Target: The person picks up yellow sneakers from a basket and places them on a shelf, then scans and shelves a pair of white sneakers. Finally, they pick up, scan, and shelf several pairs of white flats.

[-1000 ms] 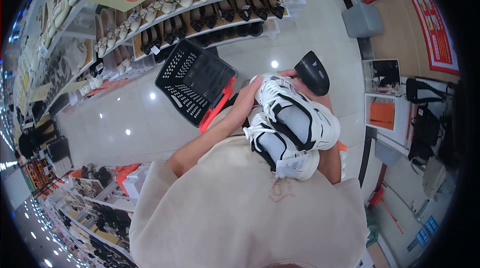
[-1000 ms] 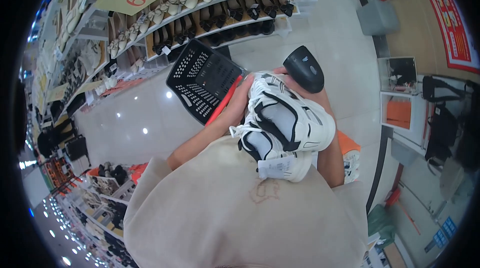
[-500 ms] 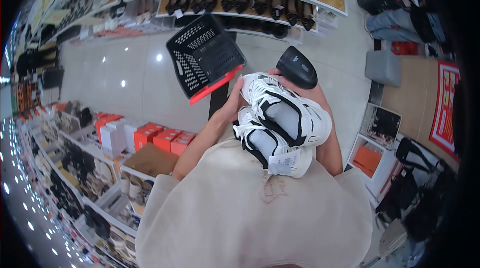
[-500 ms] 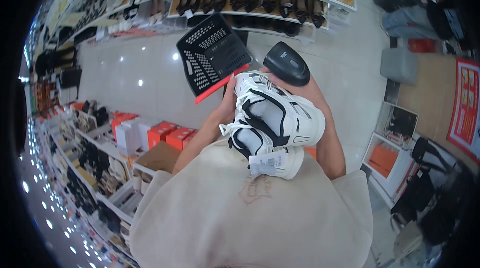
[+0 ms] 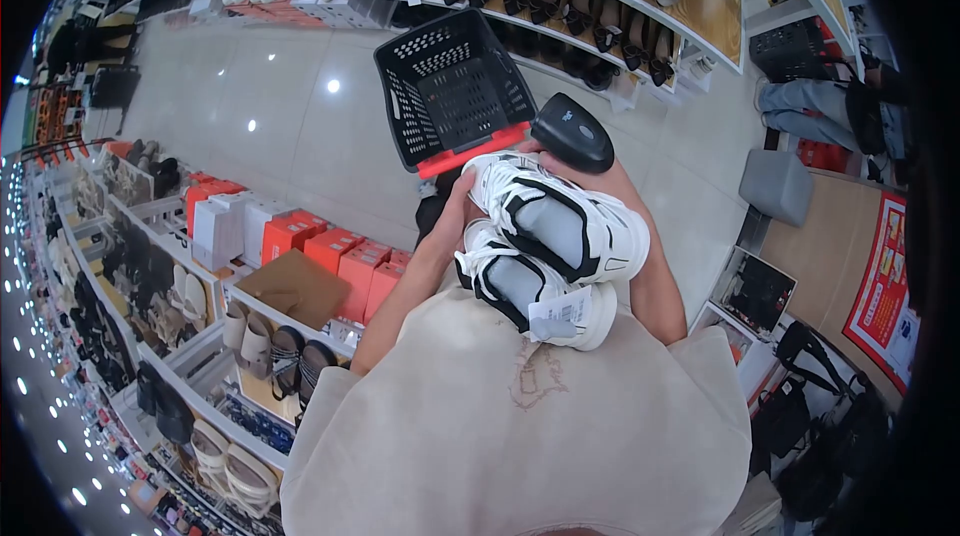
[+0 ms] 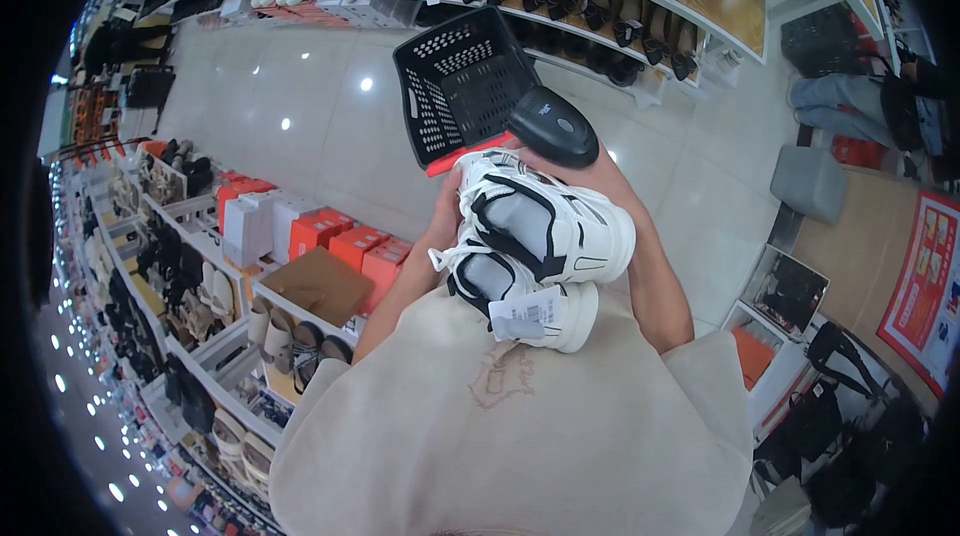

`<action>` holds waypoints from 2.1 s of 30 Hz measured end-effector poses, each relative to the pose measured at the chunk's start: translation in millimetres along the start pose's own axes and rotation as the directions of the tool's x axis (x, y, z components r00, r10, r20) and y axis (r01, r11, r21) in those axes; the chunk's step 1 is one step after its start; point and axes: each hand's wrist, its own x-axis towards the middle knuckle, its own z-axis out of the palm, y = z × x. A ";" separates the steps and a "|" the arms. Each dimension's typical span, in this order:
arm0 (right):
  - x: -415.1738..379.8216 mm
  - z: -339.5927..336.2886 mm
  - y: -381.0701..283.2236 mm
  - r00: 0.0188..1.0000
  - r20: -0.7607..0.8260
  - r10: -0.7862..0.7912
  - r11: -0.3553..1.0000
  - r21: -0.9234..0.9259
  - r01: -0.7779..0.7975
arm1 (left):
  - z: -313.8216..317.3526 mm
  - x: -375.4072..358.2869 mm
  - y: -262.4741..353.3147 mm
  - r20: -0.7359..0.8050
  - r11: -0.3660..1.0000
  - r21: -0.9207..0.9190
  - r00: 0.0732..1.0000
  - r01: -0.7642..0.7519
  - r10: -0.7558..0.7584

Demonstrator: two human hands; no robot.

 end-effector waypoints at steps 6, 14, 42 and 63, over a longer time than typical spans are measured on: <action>46.7 100.8 16.7 0.998 -0.038 -0.047 0.999 0.018 0.047 | -70.3 -34.7 93.5 -0.012 0.992 0.105 0.997 0.071 -0.070; 115.5 269.5 35.4 0.996 -0.087 -0.038 0.967 0.248 0.058 | -162.6 -113.8 228.3 0.019 0.941 0.333 0.999 -0.052 0.049; 487.2 625.1 -5.8 0.964 0.247 0.100 0.979 0.147 -0.139 | -421.2 -189.2 586.8 -0.306 0.989 -0.037 0.944 -0.144 0.126; 804.7 891.1 -0.1 0.998 -0.052 0.037 0.999 0.035 -0.036 | -629.4 -243.4 947.4 -0.475 0.726 -0.152 0.694 -0.670 0.541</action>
